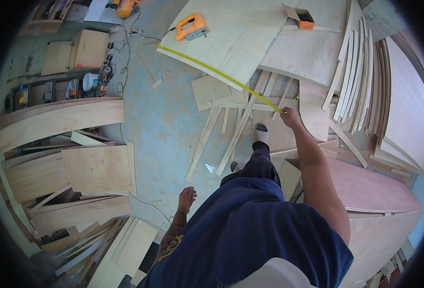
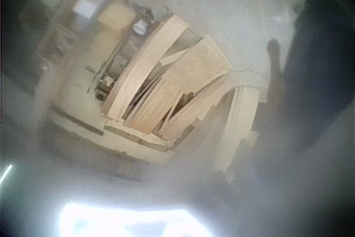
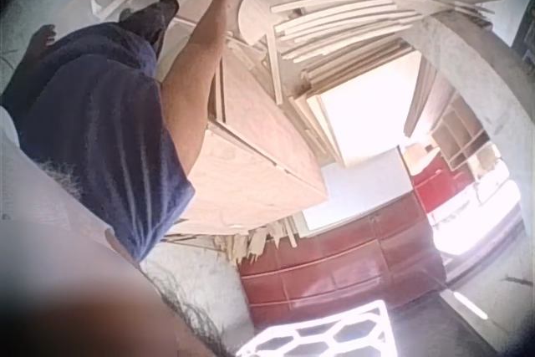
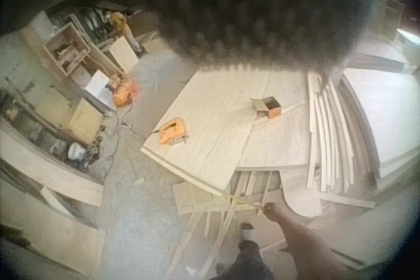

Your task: Measuring a table saw fence and organizing wood pieces in a carpentry workshop.

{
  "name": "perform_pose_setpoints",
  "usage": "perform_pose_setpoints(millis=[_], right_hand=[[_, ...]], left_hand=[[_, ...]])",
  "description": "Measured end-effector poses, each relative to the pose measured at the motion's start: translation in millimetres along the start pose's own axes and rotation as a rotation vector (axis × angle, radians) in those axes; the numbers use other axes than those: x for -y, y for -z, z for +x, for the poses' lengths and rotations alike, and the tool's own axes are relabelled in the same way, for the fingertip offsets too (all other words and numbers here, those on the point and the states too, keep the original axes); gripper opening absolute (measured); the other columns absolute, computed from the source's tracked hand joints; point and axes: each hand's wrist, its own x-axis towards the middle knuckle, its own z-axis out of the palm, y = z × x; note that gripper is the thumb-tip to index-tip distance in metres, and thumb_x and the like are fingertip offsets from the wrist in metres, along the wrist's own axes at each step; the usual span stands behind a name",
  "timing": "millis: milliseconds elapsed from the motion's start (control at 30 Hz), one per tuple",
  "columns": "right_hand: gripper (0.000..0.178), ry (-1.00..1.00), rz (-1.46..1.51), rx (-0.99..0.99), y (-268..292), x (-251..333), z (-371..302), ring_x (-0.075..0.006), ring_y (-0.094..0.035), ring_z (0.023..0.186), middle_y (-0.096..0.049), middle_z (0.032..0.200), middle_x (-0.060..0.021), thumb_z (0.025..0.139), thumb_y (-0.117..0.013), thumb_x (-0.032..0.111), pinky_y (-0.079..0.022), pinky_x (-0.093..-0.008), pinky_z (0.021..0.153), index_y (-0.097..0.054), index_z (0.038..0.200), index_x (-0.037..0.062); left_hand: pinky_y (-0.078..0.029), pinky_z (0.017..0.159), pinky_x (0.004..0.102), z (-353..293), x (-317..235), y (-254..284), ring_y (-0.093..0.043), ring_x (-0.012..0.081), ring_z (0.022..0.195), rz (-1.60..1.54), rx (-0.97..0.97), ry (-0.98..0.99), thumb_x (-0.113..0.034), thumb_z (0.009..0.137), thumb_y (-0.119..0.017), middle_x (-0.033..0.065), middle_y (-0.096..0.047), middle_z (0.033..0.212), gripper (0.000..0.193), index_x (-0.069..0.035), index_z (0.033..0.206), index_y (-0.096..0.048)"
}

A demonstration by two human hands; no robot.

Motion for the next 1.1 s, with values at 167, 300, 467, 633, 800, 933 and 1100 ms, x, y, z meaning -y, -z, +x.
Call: perform_pose_setpoints(millis=[167, 300, 467, 633, 800, 933, 1100], right_hand=[[0.028, -0.033, 0.011, 0.018, 10.5, -26.7, 0.4, -0.0399, -0.067, 0.091, -0.070, 0.096, -0.0229, 0.080, -0.066, 0.023, -0.054, -0.0463, 0.081, -0.072, 0.104, 0.0108], [0.030, 0.029, -0.012, -0.021, 0.7, -44.6, 6.3, -0.0383, -0.068, 0.079, -0.069, 0.083, -0.0217, 0.083, -0.062, 0.025, -0.054, -0.0470, 0.073, -0.070, 0.108, 0.0108], [0.031, 0.044, -0.068, -0.017, -11.1, -54.0, 8.6, -0.0392, -0.067, 0.084, -0.068, 0.090, -0.0239, 0.083, -0.062, 0.022, -0.054, -0.0477, 0.077, -0.068, 0.111, 0.0109], [0.032, 0.027, -0.082, -0.003, -14.9, -64.8, 19.1, -0.0403, -0.066, 0.090, -0.068, 0.094, -0.0247, 0.082, -0.063, 0.020, -0.053, -0.0484, 0.080, -0.068, 0.112, 0.0109], [0.034, -0.021, -0.027, 0.071, -24.1, -46.4, 44.5, -0.0417, -0.063, 0.101, -0.066, 0.105, -0.0254, 0.078, -0.066, 0.015, -0.052, -0.0475, 0.090, -0.068, 0.111, 0.0097], [0.031, 0.217, -0.375, 0.177, -20.2, -122.1, 81.8, -0.0356, -0.063, 0.107, -0.067, 0.112, -0.0195, 0.084, -0.065, 0.027, -0.051, -0.0487, 0.091, -0.070, 0.108, 0.0082], [0.032, 0.202, 0.066, 0.151, -67.8, -16.7, 36.0, -0.0379, -0.067, 0.095, -0.070, 0.098, -0.0212, 0.082, -0.070, 0.028, -0.052, -0.0467, 0.081, -0.070, 0.105, 0.0056]], left_hand=[[-0.051, 0.077, 0.0327, -5.9, -59.0, -39.9, -0.066, 0.0185, 0.094, 0.157, 0.141, -0.096, -0.029, 0.097, -0.057, 0.0075, -0.068, 0.108, 0.036, -0.006, 0.125, -0.060], [-0.052, 0.080, 0.0322, -2.9, -89.2, -49.5, -0.066, 0.0191, 0.097, 0.193, 0.169, -0.135, -0.025, 0.097, -0.057, 0.0079, -0.068, 0.109, 0.036, -0.005, 0.128, -0.059], [-0.051, 0.087, 0.0344, 3.5, -106.8, -38.9, -0.065, 0.0212, 0.103, 0.234, 0.156, -0.163, -0.027, 0.101, -0.052, 0.0115, -0.066, 0.115, 0.038, -0.004, 0.130, -0.056], [-0.051, 0.086, 0.0338, 16.1, -114.8, -36.3, -0.065, 0.0204, 0.102, 0.215, 0.135, -0.155, -0.027, 0.099, -0.054, 0.0107, -0.067, 0.113, 0.038, -0.004, 0.129, -0.057], [-0.051, 0.083, 0.0323, 20.7, -108.4, -26.1, -0.065, 0.0195, 0.099, 0.196, 0.103, -0.138, -0.027, 0.099, -0.055, 0.0088, -0.067, 0.113, 0.037, -0.004, 0.129, -0.057], [-0.051, 0.088, 0.0371, 72.4, -61.3, -31.2, -0.067, 0.0231, 0.100, 0.381, 0.169, -0.394, -0.024, 0.096, -0.051, 0.0092, -0.071, 0.106, 0.028, -0.007, 0.110, -0.067], [-0.054, 0.075, 0.0320, 34.7, -59.0, -39.4, -0.067, 0.0169, 0.084, 0.230, 0.111, -0.217, -0.036, 0.099, -0.054, 0.0082, -0.070, 0.093, 0.037, -0.003, 0.108, -0.067]])
